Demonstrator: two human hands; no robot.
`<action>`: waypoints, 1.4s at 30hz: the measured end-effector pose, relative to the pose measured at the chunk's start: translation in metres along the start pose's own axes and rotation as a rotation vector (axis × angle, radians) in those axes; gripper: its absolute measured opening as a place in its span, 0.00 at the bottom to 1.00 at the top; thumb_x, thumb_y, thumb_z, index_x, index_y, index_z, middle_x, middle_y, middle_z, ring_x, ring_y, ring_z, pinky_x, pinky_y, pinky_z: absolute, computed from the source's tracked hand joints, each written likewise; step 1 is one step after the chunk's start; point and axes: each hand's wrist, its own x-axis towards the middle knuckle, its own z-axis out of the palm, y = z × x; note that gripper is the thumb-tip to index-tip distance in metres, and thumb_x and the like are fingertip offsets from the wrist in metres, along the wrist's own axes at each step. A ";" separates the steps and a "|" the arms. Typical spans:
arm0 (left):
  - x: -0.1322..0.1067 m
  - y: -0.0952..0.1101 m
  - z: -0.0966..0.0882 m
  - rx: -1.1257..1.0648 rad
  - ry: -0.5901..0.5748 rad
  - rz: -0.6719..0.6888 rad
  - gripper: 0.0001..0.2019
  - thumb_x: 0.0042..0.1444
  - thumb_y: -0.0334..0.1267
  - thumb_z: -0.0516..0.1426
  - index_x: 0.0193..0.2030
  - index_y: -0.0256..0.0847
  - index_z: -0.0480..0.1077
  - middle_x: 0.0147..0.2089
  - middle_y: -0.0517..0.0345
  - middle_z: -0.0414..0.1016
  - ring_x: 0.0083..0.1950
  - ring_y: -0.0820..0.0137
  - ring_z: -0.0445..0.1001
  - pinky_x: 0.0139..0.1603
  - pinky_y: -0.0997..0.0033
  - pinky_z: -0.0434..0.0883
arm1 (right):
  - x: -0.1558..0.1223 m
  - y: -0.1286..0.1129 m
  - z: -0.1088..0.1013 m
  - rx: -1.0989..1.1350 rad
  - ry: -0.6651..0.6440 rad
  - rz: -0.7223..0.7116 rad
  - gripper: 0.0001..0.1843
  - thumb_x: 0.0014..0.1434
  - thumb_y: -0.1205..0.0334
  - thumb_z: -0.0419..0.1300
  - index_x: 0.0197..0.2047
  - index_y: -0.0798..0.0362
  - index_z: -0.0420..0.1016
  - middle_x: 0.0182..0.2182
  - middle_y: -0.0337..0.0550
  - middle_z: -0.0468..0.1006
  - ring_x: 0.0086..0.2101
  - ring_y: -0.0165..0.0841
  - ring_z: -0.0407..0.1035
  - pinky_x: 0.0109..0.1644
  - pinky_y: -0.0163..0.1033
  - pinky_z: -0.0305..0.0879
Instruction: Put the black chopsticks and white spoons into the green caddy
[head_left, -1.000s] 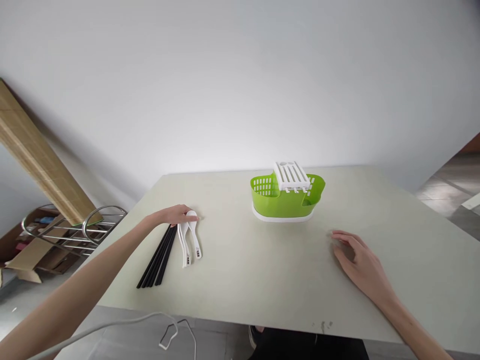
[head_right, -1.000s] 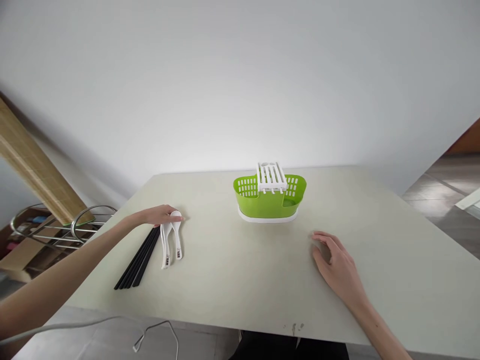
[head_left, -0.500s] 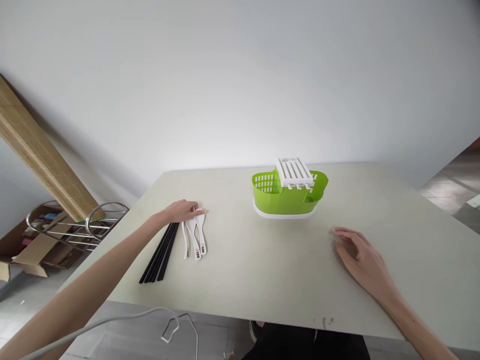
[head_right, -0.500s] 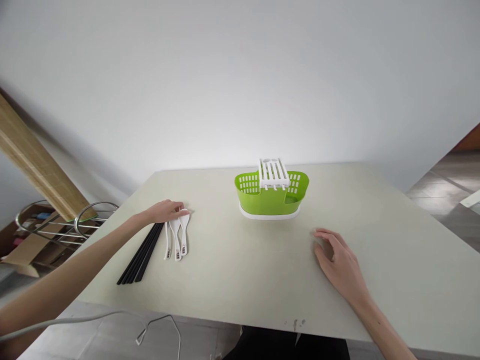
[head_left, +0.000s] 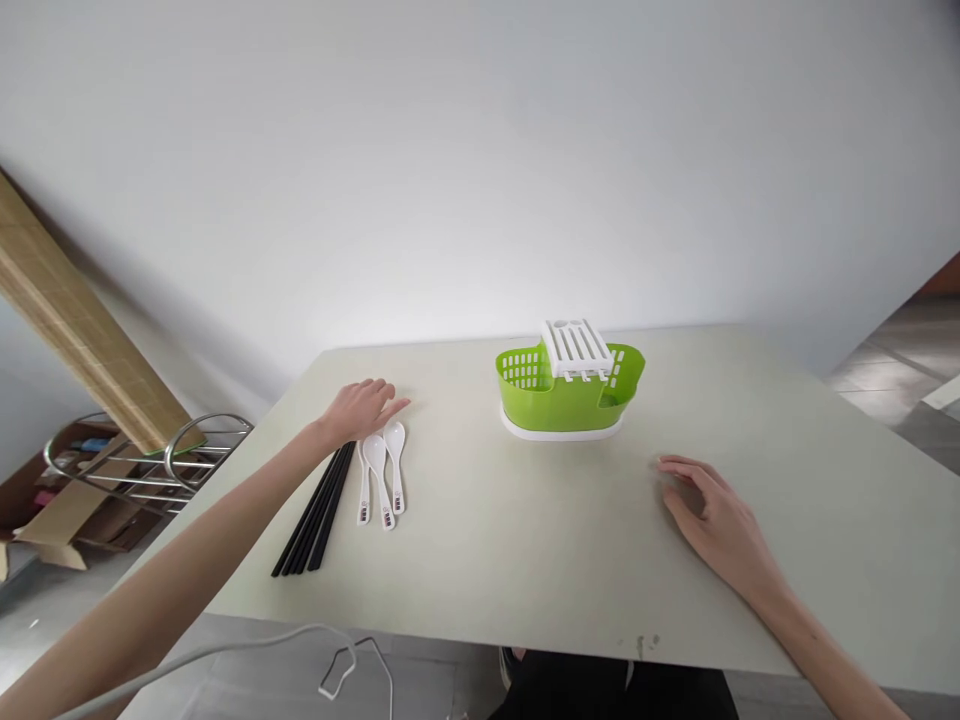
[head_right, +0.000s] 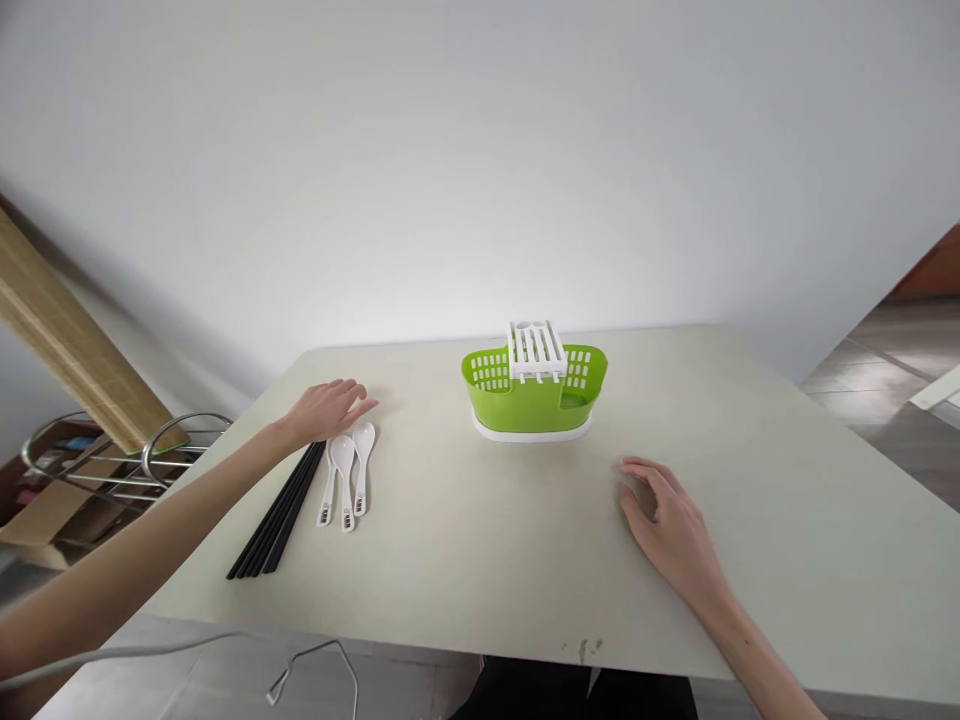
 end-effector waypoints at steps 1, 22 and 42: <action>0.005 0.009 -0.009 -0.020 0.075 0.011 0.28 0.72 0.58 0.41 0.50 0.40 0.74 0.54 0.41 0.78 0.54 0.51 0.76 0.58 0.51 0.69 | 0.000 -0.001 0.000 -0.004 0.003 -0.008 0.16 0.66 0.52 0.54 0.52 0.45 0.76 0.60 0.45 0.77 0.50 0.41 0.76 0.43 0.43 0.71; 0.085 0.252 -0.081 -0.161 0.548 0.337 0.25 0.73 0.48 0.47 0.70 0.41 0.67 0.73 0.44 0.69 0.75 0.53 0.64 0.78 0.45 0.55 | 0.009 -0.016 0.000 0.117 0.004 0.042 0.16 0.69 0.52 0.51 0.51 0.47 0.75 0.59 0.49 0.77 0.50 0.42 0.76 0.42 0.42 0.72; 0.057 0.032 -0.069 -0.118 0.337 -0.034 0.28 0.69 0.45 0.47 0.73 0.43 0.60 0.76 0.48 0.63 0.75 0.53 0.63 0.70 0.48 0.66 | 0.005 -0.010 0.002 0.114 -0.035 0.041 0.16 0.70 0.51 0.51 0.53 0.45 0.74 0.61 0.49 0.76 0.46 0.42 0.78 0.37 0.42 0.71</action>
